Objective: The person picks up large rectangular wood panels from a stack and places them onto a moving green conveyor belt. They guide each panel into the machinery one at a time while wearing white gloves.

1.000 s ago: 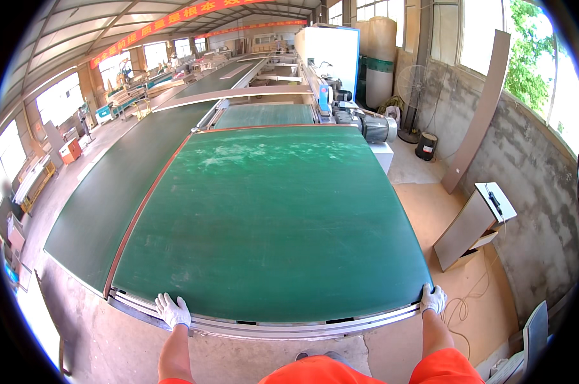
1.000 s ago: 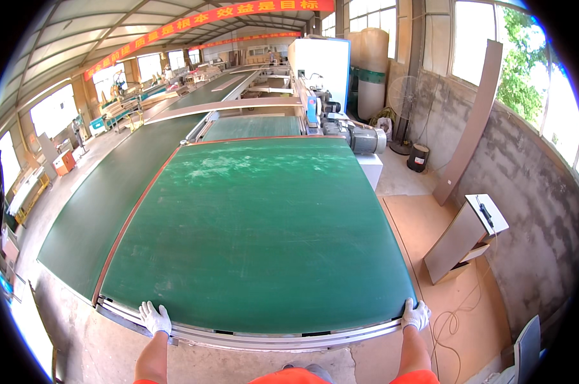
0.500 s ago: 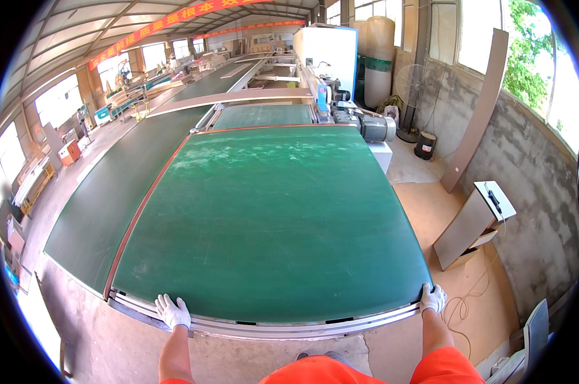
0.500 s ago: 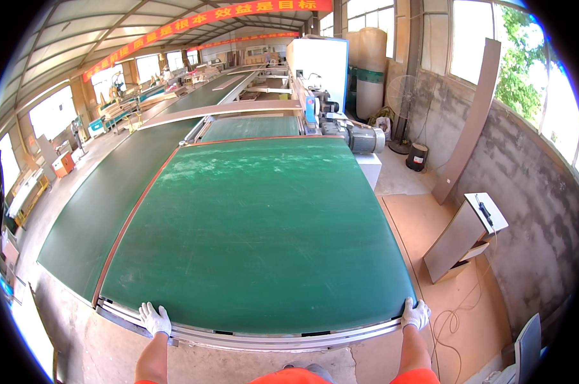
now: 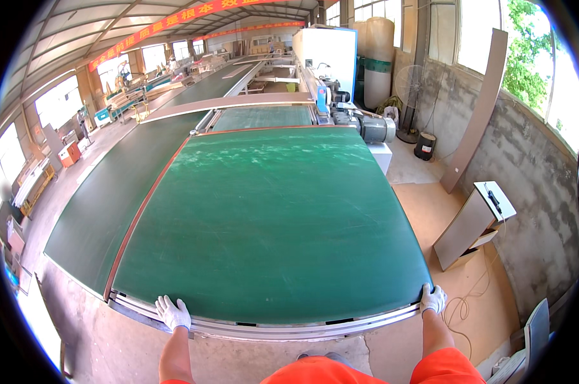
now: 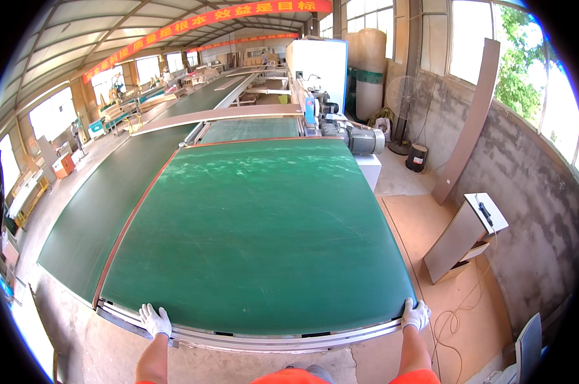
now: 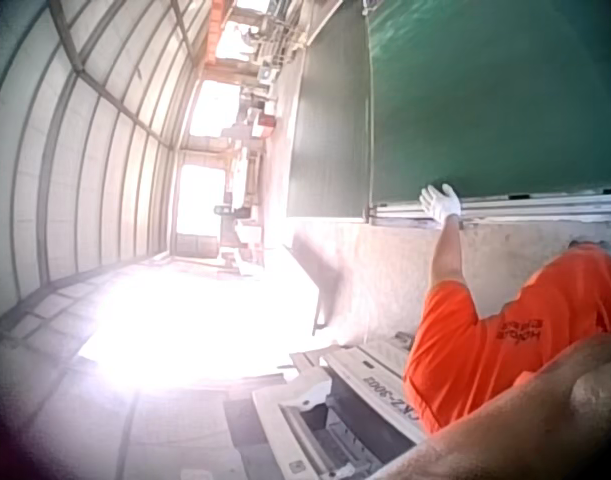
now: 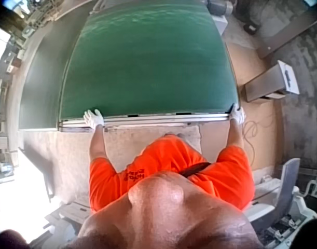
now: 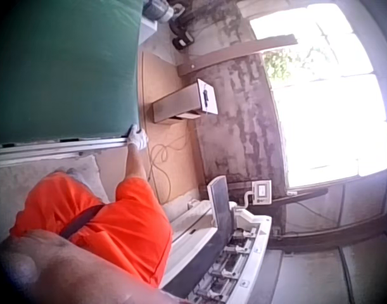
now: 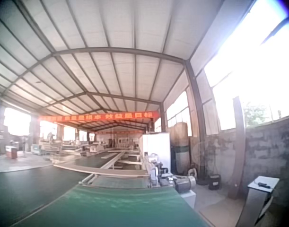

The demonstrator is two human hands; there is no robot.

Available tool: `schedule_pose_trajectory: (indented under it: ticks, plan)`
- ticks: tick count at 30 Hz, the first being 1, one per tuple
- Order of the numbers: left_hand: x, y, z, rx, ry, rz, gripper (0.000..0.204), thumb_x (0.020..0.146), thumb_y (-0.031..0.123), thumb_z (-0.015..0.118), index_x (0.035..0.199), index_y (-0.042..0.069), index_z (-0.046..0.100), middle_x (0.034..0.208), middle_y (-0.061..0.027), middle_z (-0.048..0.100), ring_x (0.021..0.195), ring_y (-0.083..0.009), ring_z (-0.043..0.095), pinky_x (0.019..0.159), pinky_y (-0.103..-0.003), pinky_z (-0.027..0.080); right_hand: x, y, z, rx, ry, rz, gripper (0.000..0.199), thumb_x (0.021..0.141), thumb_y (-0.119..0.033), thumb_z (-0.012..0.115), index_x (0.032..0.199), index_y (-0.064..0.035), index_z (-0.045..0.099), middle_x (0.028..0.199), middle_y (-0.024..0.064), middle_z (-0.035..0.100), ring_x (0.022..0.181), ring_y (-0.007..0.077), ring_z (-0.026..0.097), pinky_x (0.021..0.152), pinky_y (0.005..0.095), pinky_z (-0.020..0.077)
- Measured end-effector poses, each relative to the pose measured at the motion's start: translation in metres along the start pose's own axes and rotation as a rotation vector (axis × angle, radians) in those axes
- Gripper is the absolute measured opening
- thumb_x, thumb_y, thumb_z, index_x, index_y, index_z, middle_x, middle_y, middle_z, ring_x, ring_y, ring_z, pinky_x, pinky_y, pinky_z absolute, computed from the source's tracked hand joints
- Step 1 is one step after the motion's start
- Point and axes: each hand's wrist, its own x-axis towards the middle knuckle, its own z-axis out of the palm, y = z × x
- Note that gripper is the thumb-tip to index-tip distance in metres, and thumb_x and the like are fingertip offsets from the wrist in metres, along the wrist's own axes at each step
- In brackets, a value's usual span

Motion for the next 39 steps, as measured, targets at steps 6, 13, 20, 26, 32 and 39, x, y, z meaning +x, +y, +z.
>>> schedule_pose_trajectory:
  ticks: [6, 13, 20, 26, 32, 39]
  plan:
    - [0.0012, -0.0025, 0.0021, 0.004, 0.006, 0.0, 0.067, 0.109, 0.041, 0.057, 0.159, -0.003, 0.054, 0.173, -0.0243, 0.044, 0.164, -0.042, 0.034, 0.137, -0.053, 0.023, -0.0002, 0.0003, 0.0002, -0.001, -0.001, 0.006, 0.072, 0.101, -0.065, 0.062, 0.144, -0.0074, 0.07, 0.145, 0.0162, 0.07, 0.144, 0.0349, 0.054, 0.121, 0.0476, 0.0449]
    - [0.0004, -0.0017, -0.0007, 0.008, 0.0, 0.006, 0.066, 0.109, 0.041, 0.057, 0.159, -0.003, 0.054, 0.173, -0.0244, 0.044, 0.164, -0.0422, 0.034, 0.137, -0.054, 0.023, -0.0015, -0.0004, -0.0008, 0.006, 0.0, 0.011, 0.072, 0.101, -0.064, 0.062, 0.144, -0.0064, 0.07, 0.145, 0.0163, 0.07, 0.144, 0.0347, 0.054, 0.122, 0.047, 0.0442]
    - [0.0012, -0.0026, -0.0003, 0.009, 0.006, 0.003, 0.067, 0.109, 0.04, 0.057, 0.159, -0.004, 0.054, 0.173, -0.0248, 0.044, 0.163, -0.0427, 0.035, 0.137, -0.054, 0.023, -0.0037, -0.0023, -0.0032, 0.007, -0.006, 0.002, 0.072, 0.101, -0.064, 0.062, 0.143, -0.0067, 0.07, 0.145, 0.0162, 0.07, 0.144, 0.0351, 0.054, 0.121, 0.0475, 0.0449]
    - [0.0023, -0.0051, 0.0028, 0.009, 0.024, 0.014, 0.066, 0.108, 0.04, 0.057, 0.158, -0.004, 0.055, 0.172, -0.0249, 0.046, 0.163, -0.043, 0.036, 0.136, -0.054, 0.024, -0.005, -0.0047, -0.0057, -0.006, -0.019, 0.009, 0.07, 0.101, -0.063, 0.062, 0.142, -0.0078, 0.071, 0.145, 0.0154, 0.07, 0.143, 0.0352, 0.055, 0.12, 0.0482, 0.0456]
    - [0.002, -0.0071, 0.0048, 0.01, 0.035, 0.023, 0.065, 0.108, 0.04, 0.058, 0.157, -0.004, 0.056, 0.171, -0.0254, 0.046, 0.162, -0.0435, 0.037, 0.136, -0.055, 0.025, -0.0026, -0.0014, -0.0014, -0.001, 0.005, -0.001, 0.07, 0.101, -0.064, 0.062, 0.141, -0.0085, 0.072, 0.144, 0.0152, 0.07, 0.142, 0.0351, 0.055, 0.119, 0.0483, 0.046]
    - [0.0002, -0.0026, -0.0031, 0.005, 0.002, 0.01, 0.067, 0.109, 0.041, 0.057, 0.158, -0.005, 0.055, 0.172, -0.0252, 0.045, 0.164, -0.0428, 0.034, 0.136, -0.054, 0.024, -0.0032, -0.0022, -0.0017, 0.019, -0.006, -0.005, 0.069, 0.101, -0.063, 0.062, 0.141, -0.0082, 0.071, 0.145, 0.0141, 0.07, 0.143, 0.0339, 0.054, 0.119, 0.0481, 0.0456]
